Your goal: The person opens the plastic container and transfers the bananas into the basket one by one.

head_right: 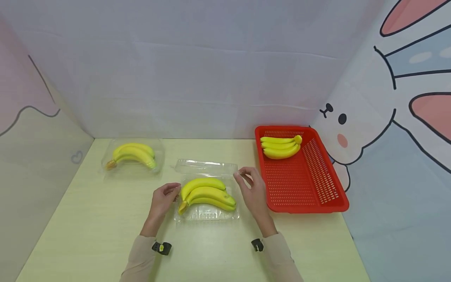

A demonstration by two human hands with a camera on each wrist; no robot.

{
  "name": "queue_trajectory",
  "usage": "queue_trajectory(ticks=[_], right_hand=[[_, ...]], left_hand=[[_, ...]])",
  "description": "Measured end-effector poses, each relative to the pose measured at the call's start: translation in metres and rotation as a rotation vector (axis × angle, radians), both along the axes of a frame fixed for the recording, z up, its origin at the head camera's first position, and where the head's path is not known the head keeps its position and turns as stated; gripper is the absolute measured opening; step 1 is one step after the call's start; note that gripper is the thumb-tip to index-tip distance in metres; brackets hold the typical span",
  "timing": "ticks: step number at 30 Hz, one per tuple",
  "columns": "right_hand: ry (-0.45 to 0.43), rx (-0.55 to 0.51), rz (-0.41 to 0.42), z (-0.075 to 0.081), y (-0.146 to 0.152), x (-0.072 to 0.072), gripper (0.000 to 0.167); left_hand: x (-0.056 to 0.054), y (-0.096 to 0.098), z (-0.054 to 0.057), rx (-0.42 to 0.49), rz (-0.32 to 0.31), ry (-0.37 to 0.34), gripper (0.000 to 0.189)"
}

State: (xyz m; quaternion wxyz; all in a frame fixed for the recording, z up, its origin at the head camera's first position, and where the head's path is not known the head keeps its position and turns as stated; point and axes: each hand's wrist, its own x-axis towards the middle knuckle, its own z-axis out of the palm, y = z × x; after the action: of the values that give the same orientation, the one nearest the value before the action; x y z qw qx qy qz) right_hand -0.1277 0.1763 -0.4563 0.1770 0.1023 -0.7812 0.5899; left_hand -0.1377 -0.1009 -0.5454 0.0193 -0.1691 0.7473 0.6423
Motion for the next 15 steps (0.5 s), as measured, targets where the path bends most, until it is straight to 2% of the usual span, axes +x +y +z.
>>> queue_trajectory(ticks=[4, 10, 13, 15], right_hand=[[-0.058, 0.008, -0.031, 0.006, -0.002, -0.004, 0.020], [-0.157, -0.065, -0.041, 0.013, -0.005, -0.012, 0.022], [-0.186, -0.064, -0.047, 0.015, -0.006, -0.017, 0.024], [-0.196, -0.061, -0.054, 0.009, -0.004, -0.023, 0.025]], left_hand=[[0.000, 0.000, 0.000, -0.017, -0.002, -0.008, 0.023], [-0.001, 0.000, 0.000, -0.012, 0.001, -0.004, 0.023], [0.000, 0.000, 0.001, -0.006, 0.003, -0.004, 0.023], [0.000, 0.000, 0.001, -0.003, 0.002, -0.004, 0.023]])
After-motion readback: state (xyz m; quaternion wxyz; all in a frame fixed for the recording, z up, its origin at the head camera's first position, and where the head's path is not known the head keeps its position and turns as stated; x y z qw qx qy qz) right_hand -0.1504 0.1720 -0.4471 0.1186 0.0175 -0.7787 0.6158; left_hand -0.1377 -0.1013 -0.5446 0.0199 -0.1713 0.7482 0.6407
